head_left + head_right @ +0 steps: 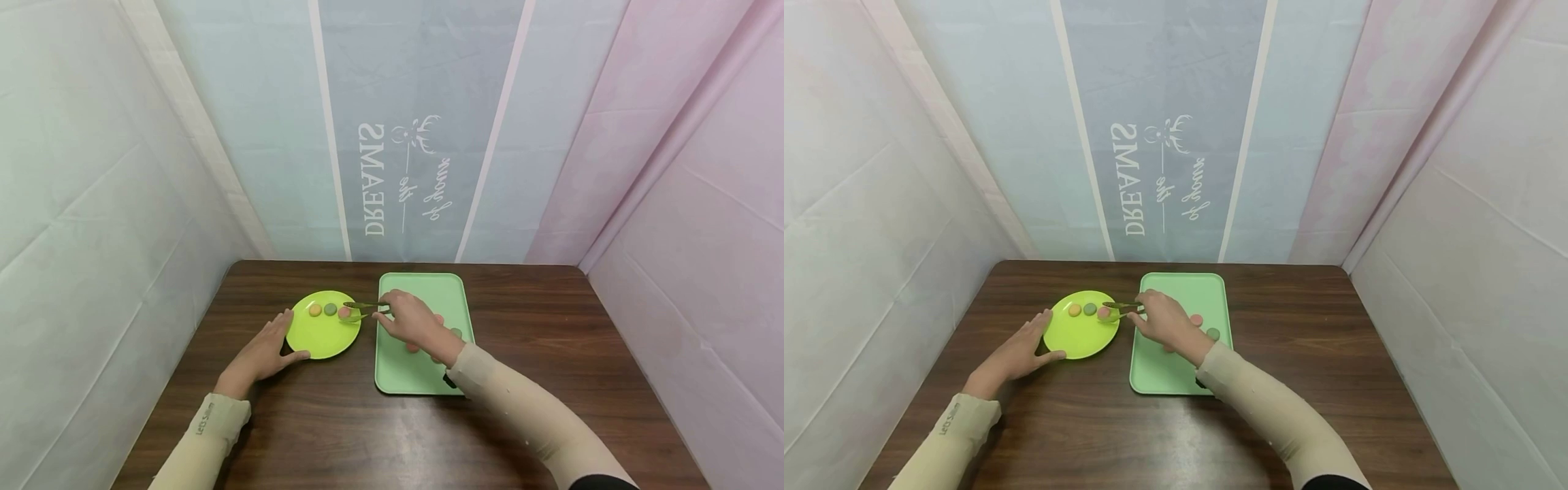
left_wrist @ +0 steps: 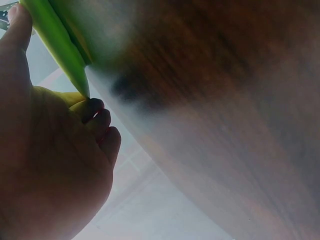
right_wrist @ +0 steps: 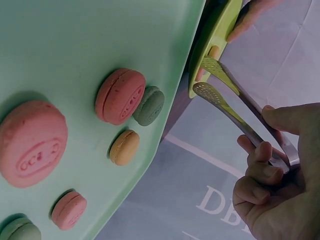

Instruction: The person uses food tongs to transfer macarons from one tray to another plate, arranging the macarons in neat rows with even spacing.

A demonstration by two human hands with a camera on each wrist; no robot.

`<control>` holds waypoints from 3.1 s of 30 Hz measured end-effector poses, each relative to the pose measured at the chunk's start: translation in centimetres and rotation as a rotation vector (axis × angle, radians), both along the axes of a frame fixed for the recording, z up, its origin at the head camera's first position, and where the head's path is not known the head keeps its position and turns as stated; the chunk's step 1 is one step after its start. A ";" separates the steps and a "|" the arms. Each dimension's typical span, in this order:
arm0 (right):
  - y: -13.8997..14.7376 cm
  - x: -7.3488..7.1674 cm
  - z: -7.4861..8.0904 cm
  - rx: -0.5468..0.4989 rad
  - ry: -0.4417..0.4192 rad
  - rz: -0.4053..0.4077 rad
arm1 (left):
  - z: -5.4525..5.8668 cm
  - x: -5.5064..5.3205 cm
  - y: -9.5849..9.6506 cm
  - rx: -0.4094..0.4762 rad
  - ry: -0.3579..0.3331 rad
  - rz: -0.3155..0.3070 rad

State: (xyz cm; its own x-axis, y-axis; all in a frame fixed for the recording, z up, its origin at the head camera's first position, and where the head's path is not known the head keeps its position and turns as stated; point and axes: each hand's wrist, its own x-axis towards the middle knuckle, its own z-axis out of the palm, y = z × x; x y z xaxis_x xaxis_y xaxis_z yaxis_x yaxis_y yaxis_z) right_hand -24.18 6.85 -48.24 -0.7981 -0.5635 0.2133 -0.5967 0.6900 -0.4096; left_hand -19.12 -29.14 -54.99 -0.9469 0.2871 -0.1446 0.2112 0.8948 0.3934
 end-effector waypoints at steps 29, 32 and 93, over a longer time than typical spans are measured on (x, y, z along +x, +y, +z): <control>6.7 2.0 0.5 -0.184 0.008 -0.125 | -0.4 0.3 0.0 0.009 0.020 -0.002; 7.5 2.2 0.6 -0.201 0.012 -0.130 | -0.5 0.3 -0.1 0.006 0.019 0.001; 14.4 4.8 -4.1 -0.226 0.026 -0.245 | -0.6 0.2 0.1 0.012 0.018 0.004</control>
State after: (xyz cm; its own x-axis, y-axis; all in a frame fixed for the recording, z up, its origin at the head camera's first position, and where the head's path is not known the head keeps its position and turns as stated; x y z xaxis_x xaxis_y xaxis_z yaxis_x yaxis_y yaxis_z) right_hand -19.38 21.28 -52.31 -0.8970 -0.2915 0.3324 -0.4360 0.7081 -0.5555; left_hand -18.88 -29.01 -55.60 -0.9505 0.2850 -0.1238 0.2151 0.8910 0.3999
